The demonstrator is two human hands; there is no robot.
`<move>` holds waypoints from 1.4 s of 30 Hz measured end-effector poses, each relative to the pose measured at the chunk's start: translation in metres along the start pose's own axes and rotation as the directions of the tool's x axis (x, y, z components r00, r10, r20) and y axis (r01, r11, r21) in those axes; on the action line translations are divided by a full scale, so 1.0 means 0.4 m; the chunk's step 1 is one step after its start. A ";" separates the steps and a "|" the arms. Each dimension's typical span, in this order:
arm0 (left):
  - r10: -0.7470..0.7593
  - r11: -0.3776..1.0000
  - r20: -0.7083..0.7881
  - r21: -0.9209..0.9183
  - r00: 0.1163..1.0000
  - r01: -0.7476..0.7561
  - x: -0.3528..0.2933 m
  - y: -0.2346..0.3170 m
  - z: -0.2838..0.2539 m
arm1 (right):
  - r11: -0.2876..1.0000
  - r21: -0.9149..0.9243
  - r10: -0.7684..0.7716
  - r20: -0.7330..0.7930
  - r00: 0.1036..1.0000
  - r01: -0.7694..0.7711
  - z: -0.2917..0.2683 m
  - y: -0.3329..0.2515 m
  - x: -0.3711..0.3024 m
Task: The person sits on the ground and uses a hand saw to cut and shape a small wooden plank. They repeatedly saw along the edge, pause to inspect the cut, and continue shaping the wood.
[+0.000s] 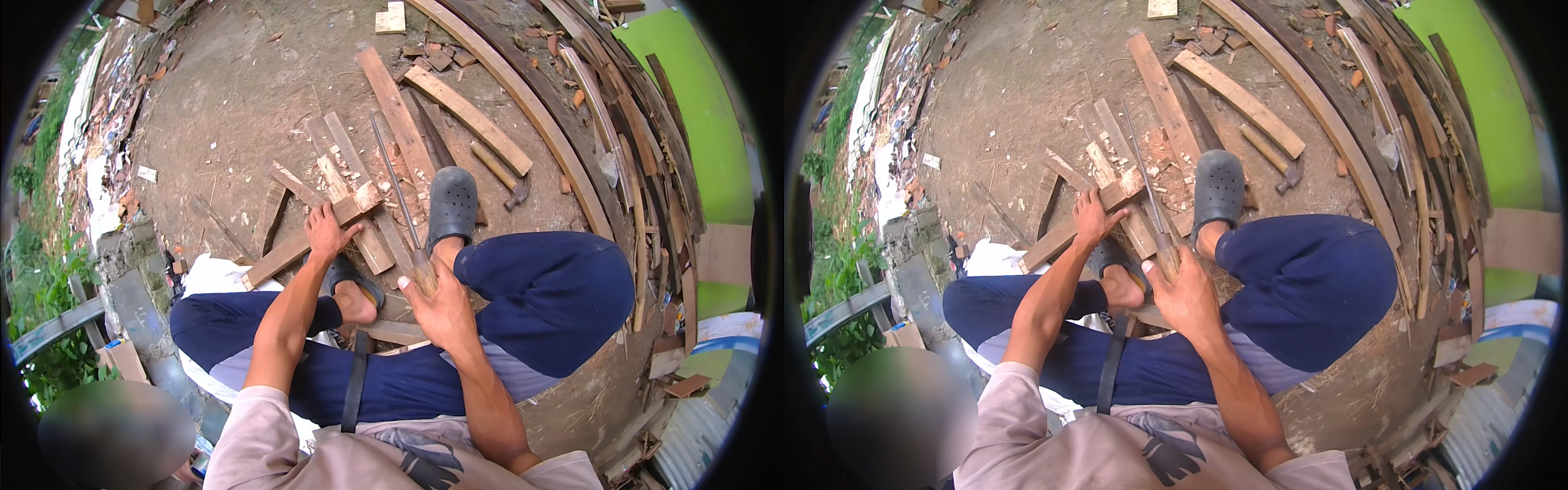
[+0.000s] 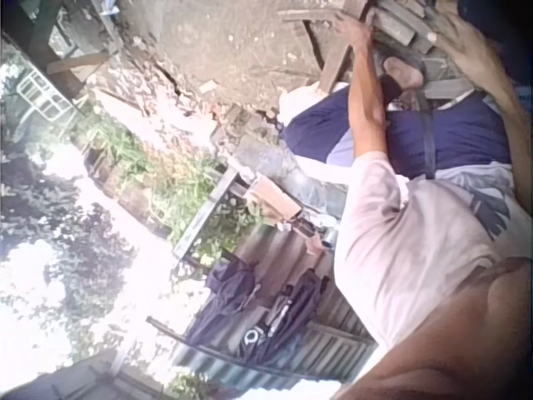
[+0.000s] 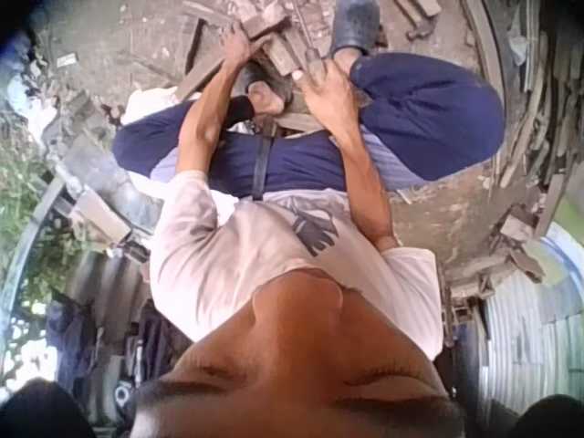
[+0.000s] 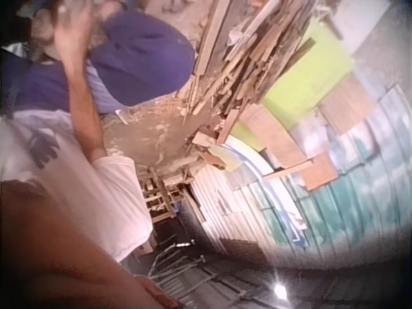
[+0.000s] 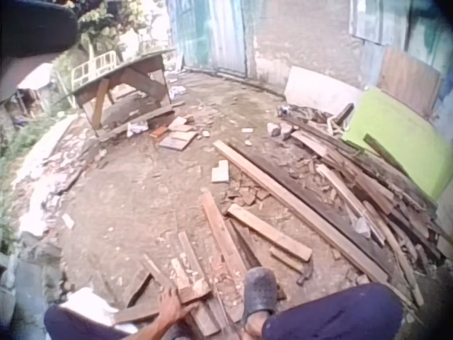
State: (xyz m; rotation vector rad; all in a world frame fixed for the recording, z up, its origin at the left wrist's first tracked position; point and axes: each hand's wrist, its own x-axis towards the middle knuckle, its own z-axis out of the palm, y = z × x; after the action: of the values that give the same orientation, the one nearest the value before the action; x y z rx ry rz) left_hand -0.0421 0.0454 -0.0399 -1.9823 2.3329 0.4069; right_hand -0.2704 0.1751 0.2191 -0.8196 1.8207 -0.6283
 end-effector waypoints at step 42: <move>-0.169 0.943 0.531 -0.159 0.831 0.293 0.053 -0.193 -0.079 | 0.971 -0.075 0.236 0.127 0.964 -0.227 0.252 0.136 0.346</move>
State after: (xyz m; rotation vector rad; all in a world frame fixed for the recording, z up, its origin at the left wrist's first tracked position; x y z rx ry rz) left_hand 0.0335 0.0067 -0.0266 -1.9064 1.7559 1.0831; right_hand -0.2274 0.0978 0.0627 -0.6588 1.7846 -0.3605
